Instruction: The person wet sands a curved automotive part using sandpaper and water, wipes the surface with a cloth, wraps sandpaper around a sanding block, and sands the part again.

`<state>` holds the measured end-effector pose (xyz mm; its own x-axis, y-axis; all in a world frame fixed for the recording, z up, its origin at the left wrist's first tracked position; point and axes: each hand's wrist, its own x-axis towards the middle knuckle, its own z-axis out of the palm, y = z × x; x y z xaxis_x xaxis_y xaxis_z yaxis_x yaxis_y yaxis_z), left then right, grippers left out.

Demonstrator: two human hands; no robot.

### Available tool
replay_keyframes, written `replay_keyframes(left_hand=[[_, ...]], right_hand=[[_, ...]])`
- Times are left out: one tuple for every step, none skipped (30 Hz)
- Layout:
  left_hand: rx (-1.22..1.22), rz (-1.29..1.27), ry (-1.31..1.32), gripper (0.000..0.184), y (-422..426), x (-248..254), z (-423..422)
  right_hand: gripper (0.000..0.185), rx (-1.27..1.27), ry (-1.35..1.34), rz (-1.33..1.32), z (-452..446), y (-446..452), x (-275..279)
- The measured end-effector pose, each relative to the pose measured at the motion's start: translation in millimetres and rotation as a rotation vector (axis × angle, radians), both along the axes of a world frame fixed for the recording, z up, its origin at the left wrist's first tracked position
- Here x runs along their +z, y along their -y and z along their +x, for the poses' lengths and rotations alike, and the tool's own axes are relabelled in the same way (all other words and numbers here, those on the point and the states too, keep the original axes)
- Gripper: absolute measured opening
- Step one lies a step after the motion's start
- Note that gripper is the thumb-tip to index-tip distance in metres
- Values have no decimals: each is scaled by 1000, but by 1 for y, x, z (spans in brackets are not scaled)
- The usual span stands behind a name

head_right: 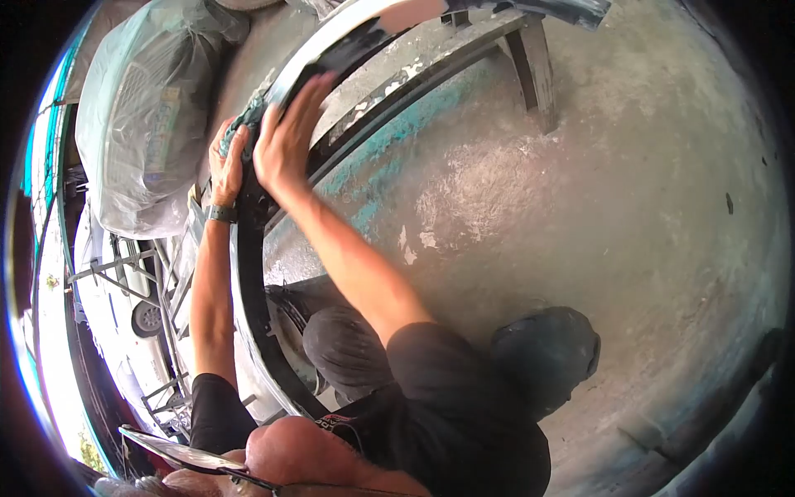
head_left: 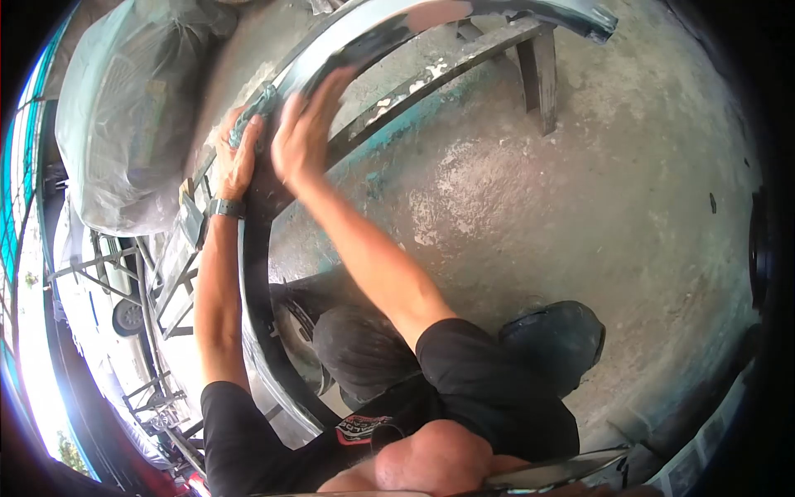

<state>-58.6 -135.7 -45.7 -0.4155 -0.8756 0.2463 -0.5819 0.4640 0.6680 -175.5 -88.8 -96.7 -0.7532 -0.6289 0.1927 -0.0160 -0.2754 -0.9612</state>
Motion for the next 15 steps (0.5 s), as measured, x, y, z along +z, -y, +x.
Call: replay_keyframes(left_hand=[[13, 11, 19, 39, -4, 5, -3], [15, 18, 7, 39, -4, 6, -6], [20, 27, -4, 38, -4, 6, -7], [35, 43, -7, 38, -8, 5, -4], [-8, -12, 44, 39, -12, 12, -9], [6, -8, 71, 39, -9, 10, -5], [14, 0, 99, 40, -7, 8, 0], [16, 1, 122, 40, -3, 8, -1], [14, -12, 98, 40, 0, 8, -3], [16, -17, 79, 41, -1, 5, -1], [20, -19, 62, 41, -2, 3, -1], [6, -27, 51, 41, -3, 4, -6], [0, -32, 45, 41, -7, 6, -11], [3, -32, 45, 41, -12, 9, -8], [36, -2, 89, 39, -10, 11, -6]], right_hand=[[76, 26, -95, 27, 28, -9, -8], [75, 42, -146, 44, 33, -9, -15], [74, -28, -114, -3, 16, -2, -10], [74, -89, -75, -42, -11, 8, -3], [73, -143, -11, -15, -37, 20, 1], [72, -175, 18, 67, -54, 30, 4], [73, -147, 5, 38, -48, 25, 1], [73, -126, -12, 1, -39, 18, 0], [74, -62, -50, 9, -19, 6, 1], [74, 8, -83, 24, 9, -7, -2], [73, 28, -181, 59, 25, -8, -11], [73, -54, -151, 20, 11, -1, -10], [72, -128, -116, -15, -14, 14, -7], [72, -193, -76, -46, -37, 28, -4], [71, -299, -56, 50, -62, 46, -2]])
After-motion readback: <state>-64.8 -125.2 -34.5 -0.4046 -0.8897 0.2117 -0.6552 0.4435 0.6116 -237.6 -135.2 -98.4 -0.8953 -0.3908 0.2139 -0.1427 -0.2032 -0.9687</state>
